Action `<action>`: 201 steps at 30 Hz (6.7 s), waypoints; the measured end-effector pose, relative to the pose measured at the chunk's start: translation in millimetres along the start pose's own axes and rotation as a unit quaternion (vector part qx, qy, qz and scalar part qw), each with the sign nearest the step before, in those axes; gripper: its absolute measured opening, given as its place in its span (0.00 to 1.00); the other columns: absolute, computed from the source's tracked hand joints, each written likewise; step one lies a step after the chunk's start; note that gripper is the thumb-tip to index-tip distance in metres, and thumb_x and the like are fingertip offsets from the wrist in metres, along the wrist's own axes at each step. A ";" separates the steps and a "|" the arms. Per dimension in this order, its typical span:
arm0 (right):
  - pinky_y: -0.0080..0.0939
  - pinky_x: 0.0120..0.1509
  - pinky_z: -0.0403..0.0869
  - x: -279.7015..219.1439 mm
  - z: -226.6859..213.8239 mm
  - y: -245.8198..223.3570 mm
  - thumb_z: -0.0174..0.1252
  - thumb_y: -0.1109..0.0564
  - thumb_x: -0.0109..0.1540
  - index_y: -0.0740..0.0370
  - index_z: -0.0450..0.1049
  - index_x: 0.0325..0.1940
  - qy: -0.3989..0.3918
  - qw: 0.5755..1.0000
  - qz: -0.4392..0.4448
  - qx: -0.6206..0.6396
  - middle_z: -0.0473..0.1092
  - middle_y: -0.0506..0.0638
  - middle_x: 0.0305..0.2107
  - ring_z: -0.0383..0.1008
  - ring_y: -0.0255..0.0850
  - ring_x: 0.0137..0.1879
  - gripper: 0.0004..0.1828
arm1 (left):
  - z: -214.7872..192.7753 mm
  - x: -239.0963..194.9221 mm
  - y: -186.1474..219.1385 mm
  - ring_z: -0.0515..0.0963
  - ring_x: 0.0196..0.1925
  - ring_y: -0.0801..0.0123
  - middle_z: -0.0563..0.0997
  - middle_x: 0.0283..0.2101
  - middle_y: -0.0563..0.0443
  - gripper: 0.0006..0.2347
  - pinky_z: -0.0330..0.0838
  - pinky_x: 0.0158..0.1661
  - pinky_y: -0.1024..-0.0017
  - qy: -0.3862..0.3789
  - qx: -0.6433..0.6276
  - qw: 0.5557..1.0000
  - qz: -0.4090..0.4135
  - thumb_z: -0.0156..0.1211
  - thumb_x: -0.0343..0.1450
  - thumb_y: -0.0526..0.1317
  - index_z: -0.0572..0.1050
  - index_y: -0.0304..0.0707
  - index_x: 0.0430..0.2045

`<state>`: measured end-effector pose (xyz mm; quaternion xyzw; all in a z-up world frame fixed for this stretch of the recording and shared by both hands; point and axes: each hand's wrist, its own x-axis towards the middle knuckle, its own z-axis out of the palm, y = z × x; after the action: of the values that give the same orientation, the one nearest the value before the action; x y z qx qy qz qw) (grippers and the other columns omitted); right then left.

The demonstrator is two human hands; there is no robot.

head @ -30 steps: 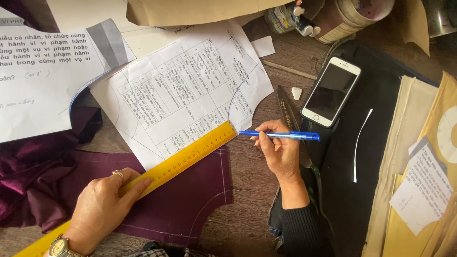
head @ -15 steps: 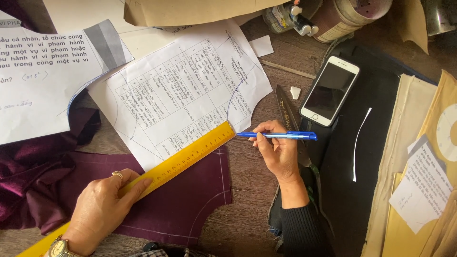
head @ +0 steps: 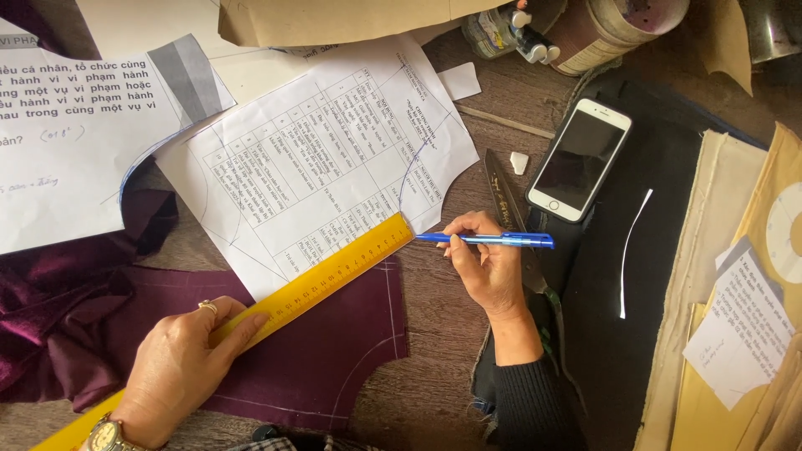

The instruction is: The person uses scissors to trim a printed paper pattern along a curved edge, then uses a ruler and pen to draw straight lines and mark measurements on the pattern. The person handles the paper, ruler, pen, and scissors throughout the task.

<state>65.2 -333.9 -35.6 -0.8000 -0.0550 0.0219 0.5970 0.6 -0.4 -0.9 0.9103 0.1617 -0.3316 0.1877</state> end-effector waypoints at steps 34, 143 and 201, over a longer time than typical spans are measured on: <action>0.36 0.40 0.78 31.8 32.3 -7.0 0.50 0.50 0.65 0.64 0.69 0.40 0.060 0.996 -0.035 0.049 0.68 0.52 0.34 0.77 0.40 0.33 0.13 | -32.9 20.9 2.6 0.83 0.33 0.61 0.85 0.28 0.58 0.15 0.72 0.36 0.62 0.006 0.009 0.999 -0.039 0.52 0.64 0.60 0.80 0.60 0.35; 0.38 0.54 0.68 -52.9 36.8 -89.1 0.67 0.60 0.52 0.58 0.71 0.52 0.082 0.960 -0.050 -0.264 0.74 0.49 0.42 0.74 0.40 0.46 0.25 | -39.9 52.0 -9.3 0.69 0.31 0.64 0.72 0.28 0.48 0.10 0.63 0.37 0.63 0.107 -0.294 0.938 0.148 0.54 0.70 0.44 0.67 0.36 0.27; 0.58 0.69 0.62 42.2 89.8 -26.3 0.62 0.67 0.57 0.59 0.72 0.50 0.201 0.947 -0.076 -0.238 0.70 0.55 0.49 0.66 0.53 0.64 0.18 | -23.2 88.1 17.2 0.80 0.32 0.62 0.69 0.37 0.55 0.15 0.75 0.36 0.66 0.261 0.003 0.888 0.378 0.60 0.65 0.50 0.78 0.64 0.46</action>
<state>96.4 -236.1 -34.9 -0.9000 0.0019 -0.1985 0.3880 84.6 9.9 -39.0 0.9568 -0.1523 0.0140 0.2472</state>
